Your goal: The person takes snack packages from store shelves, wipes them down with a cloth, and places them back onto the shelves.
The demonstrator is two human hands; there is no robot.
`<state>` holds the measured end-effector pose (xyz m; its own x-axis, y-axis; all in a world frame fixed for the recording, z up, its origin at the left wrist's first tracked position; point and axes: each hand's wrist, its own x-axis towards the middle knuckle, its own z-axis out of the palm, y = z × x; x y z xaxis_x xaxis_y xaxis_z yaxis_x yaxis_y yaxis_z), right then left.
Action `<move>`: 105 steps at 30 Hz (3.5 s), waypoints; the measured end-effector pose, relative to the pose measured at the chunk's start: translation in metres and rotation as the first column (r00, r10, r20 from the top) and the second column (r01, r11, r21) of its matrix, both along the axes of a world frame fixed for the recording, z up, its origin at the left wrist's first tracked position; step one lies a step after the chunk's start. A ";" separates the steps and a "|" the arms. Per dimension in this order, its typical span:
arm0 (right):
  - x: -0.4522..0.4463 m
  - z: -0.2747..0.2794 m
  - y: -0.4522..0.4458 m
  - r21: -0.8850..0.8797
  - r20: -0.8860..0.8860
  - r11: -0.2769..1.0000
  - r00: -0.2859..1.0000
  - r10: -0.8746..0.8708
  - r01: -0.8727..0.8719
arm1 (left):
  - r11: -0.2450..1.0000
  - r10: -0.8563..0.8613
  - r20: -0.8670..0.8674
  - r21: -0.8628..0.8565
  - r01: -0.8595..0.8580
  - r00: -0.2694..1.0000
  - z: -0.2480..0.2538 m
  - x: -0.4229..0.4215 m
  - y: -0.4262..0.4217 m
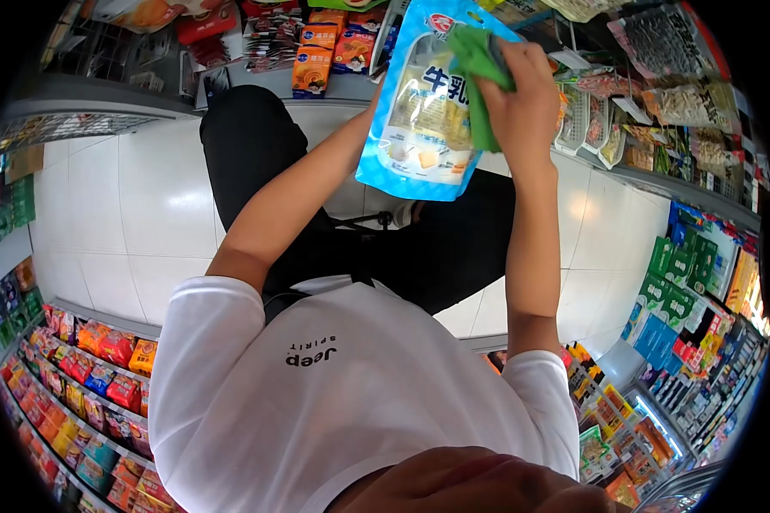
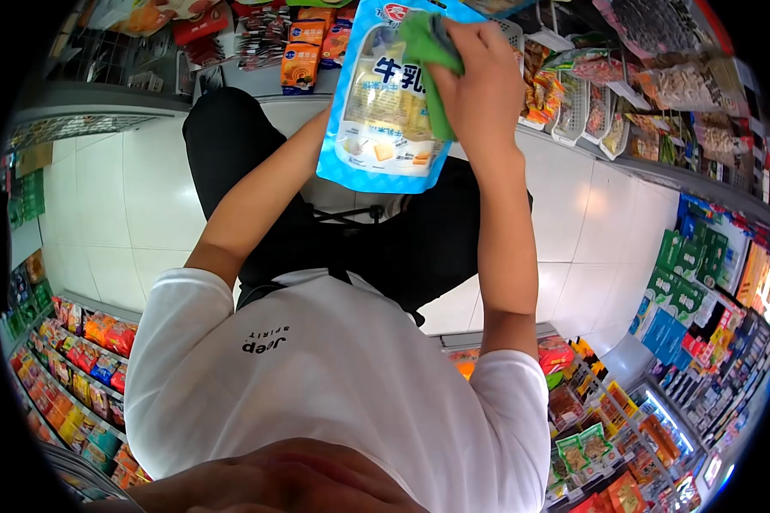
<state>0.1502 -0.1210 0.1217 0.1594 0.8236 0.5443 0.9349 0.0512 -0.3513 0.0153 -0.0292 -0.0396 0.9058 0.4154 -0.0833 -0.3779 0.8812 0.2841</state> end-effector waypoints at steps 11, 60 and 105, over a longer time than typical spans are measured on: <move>0.020 -0.004 -0.008 0.105 -0.126 0.994 0.992 -0.020 0.033 | 0.999 -0.043 0.003 -0.013 0.043 0.999 0.011 -0.006 -0.004; -0.043 0.009 -0.069 -0.231 -0.052 0.958 0.982 -0.184 0.167 | 0.999 -0.030 -0.005 -0.022 0.030 1.000 0.012 -0.016 0.006; -0.073 -0.031 -0.086 0.000 -0.404 0.998 0.913 -0.055 0.060 | 0.511 0.561 -0.126 0.830 -0.223 0.818 0.062 -0.003 -0.038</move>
